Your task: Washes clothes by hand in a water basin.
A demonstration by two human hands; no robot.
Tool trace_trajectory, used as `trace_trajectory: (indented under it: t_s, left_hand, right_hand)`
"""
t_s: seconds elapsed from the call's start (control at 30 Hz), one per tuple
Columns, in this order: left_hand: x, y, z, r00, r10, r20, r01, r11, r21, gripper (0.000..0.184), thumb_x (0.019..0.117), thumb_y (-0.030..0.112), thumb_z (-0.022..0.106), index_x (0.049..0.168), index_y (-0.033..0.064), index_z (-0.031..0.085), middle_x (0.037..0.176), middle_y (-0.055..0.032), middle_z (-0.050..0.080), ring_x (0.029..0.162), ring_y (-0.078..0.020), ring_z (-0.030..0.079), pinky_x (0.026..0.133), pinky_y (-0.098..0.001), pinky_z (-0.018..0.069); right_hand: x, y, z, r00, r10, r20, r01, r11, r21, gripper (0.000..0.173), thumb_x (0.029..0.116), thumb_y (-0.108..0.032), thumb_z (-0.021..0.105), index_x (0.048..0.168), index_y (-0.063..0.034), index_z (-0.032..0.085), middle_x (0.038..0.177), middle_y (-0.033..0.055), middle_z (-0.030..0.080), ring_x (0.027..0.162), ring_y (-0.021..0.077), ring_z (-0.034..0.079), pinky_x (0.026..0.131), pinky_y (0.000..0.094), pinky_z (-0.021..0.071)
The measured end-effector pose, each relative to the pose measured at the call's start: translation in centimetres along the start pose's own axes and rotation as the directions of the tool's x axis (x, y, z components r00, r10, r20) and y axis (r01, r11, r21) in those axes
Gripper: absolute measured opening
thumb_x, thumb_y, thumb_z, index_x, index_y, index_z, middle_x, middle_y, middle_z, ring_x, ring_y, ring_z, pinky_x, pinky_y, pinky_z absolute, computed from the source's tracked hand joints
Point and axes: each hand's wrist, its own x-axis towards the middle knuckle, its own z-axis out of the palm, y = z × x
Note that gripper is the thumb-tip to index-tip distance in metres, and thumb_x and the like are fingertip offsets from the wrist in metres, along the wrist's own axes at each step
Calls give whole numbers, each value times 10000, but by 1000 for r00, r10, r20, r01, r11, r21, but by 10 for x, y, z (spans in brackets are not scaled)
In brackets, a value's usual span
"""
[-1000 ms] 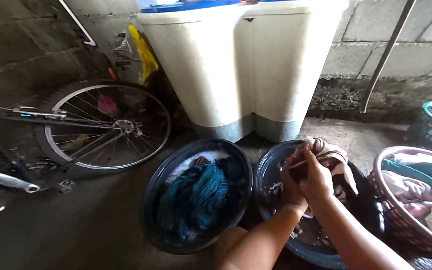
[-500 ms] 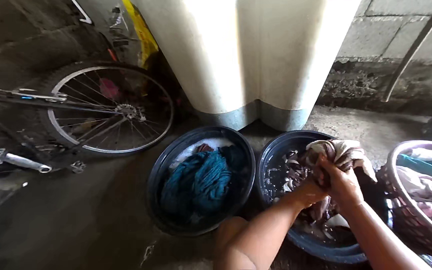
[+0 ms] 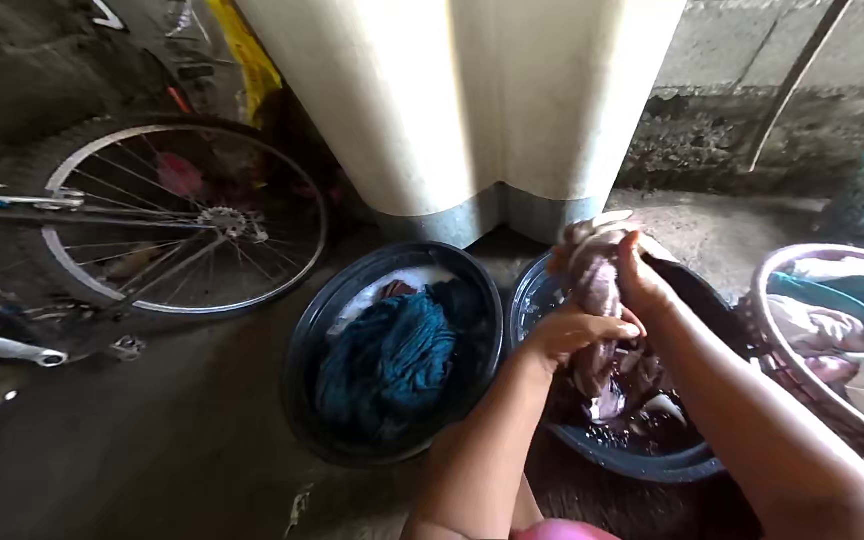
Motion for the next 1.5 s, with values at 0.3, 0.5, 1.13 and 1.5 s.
trace_trajectory:
  t_s: [0.3,0.5,1.13,1.5]
  left_hand:
    - [-13,19,-59,958,92,-273,-210,871,-443,221,970,72,499,1088,13,676,782,-22,656,690,-146,662,718,-342,613]
    - [-11,16,-81,883,-80,-462,-129,906,-403,338,1114,223,404,1358,58,570,800,-55,666,652,-172,687,640,-326,620]
    - [37,-12,-46,518,-191,-834,-107,953,-285,317,1090,288,505,1163,-10,588,815,-61,538,644,-132,556,624,-275,530]
    - [-24,-24,-94,959,88,-268,66,853,518,680,783,120,862,1356,-75,552,1302,-174,643,1216,-160,604,1095,-337,467]
  right_hand:
    - [-2,68,63,970,104,220,-171,934,312,798,834,-910,353,1103,-218,643,919,-72,744,850,-5,698,768,206,576]
    - [11,90,41,781,223,583,-352,929,116,492,747,-442,885,1138,-211,697,960,-12,788,811,123,756,754,321,637]
    - [1,49,69,877,316,-361,-370,-33,-928,360,1005,-121,513,1337,13,549,1237,259,650,1137,435,661,905,596,527]
    - [48,3,91,993,83,-83,-115,566,-816,276,883,-80,707,1141,17,690,1076,202,709,1046,320,680,954,529,532]
